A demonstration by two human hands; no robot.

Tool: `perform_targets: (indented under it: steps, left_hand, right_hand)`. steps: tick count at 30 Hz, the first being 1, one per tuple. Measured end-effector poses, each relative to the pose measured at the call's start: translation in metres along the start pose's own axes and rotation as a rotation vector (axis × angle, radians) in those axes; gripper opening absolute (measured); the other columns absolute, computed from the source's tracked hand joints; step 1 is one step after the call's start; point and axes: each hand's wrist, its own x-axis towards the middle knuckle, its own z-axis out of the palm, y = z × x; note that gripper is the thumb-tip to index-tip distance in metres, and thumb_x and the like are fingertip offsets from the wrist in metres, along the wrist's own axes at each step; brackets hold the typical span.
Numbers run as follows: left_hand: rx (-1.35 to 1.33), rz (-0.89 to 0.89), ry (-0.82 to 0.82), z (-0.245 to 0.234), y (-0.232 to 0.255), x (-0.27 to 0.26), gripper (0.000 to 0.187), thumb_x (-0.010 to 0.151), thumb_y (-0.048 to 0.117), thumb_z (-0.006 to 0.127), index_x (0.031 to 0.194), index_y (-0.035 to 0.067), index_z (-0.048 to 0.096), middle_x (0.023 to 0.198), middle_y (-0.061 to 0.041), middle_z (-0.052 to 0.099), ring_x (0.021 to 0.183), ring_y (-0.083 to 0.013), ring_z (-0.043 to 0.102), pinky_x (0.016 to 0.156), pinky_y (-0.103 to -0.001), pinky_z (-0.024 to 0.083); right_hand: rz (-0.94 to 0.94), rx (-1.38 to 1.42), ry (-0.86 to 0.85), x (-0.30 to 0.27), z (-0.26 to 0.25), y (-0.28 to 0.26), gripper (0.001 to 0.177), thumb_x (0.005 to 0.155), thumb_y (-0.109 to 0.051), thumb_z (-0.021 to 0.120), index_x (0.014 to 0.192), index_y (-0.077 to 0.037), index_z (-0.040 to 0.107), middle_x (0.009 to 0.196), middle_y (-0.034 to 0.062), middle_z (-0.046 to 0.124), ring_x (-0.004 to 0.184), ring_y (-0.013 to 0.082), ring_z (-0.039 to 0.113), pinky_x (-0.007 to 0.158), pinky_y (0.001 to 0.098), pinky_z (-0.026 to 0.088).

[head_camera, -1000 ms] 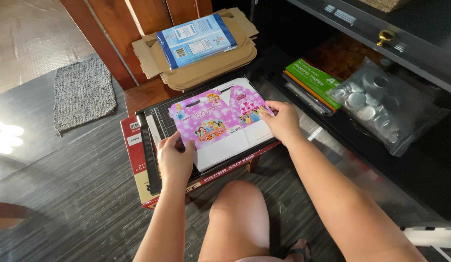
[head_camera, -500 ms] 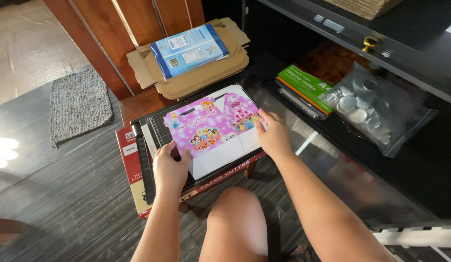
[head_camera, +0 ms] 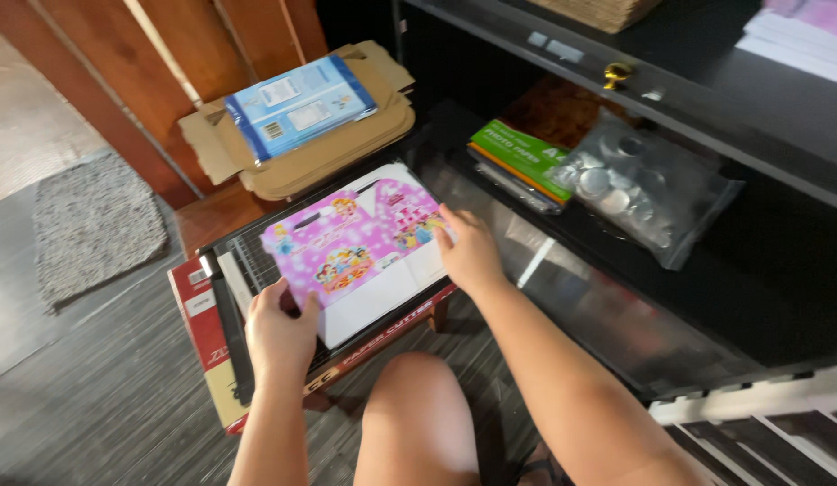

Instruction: The person repeatedly picks up pink printed paper sheets from a lower surface and places them onto a higher shelf, stacking them one by one. The person continues this repetitive pick-and-place cycle for the duration of the clip.

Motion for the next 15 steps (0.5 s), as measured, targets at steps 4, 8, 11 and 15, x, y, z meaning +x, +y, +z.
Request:
perform_targets:
  steps: [4,8,11,15]
  left_hand:
    - [-0.019,-0.034,-0.074,-0.019,0.026,-0.006,0.054,0.087,0.04,0.073,0.132,0.01,0.068,0.121,-0.013,0.066,0.117,-0.0344,0.063,0.101,-0.048,0.052]
    - [-0.067,-0.145,-0.181,-0.037,0.05,-0.012,0.048,0.091,0.036,0.066,0.132,0.01,0.064,0.119,-0.012,0.064,0.122,-0.0294,0.054,0.103,-0.046,0.045]
    - [-0.063,-0.176,-0.207,-0.048,0.063,-0.018,0.055,0.093,0.037,0.063,0.139,0.008,0.061,0.122,-0.012,0.064,0.121,-0.0294,0.055,0.103,-0.046,0.045]
    - [-0.119,-0.145,-0.129,-0.052,0.061,-0.02,0.076,0.084,0.041,0.067,0.151,0.009,0.052,0.137,-0.012,0.052,0.128,-0.0223,0.052,0.113,-0.039,0.038]
  right_hand:
    - [0.029,0.039,-0.086,0.001,-0.01,-0.004,0.047,0.098,-0.026,0.062,0.141,-0.009,0.064,0.125,0.0179,0.067,0.116,0.0379,0.063,0.101,0.0453,0.051]
    - [0.12,0.08,-0.271,0.004,-0.029,-0.02,0.052,0.104,-0.029,0.049,0.152,-0.008,0.051,0.14,0.0144,0.06,0.129,0.0364,0.053,0.105,0.0483,0.046]
    - [0.252,0.163,-0.402,0.01,-0.045,-0.03,0.054,0.105,-0.031,0.047,0.156,-0.013,0.045,0.15,0.0104,0.053,0.138,0.0308,0.047,0.107,0.0448,0.045]
    - [0.321,0.31,-0.449,0.027,-0.099,-0.036,0.066,0.1,-0.049,0.048,0.161,-0.026,0.037,0.157,0.0145,0.048,0.142,0.027,0.051,0.112,0.0412,0.042]
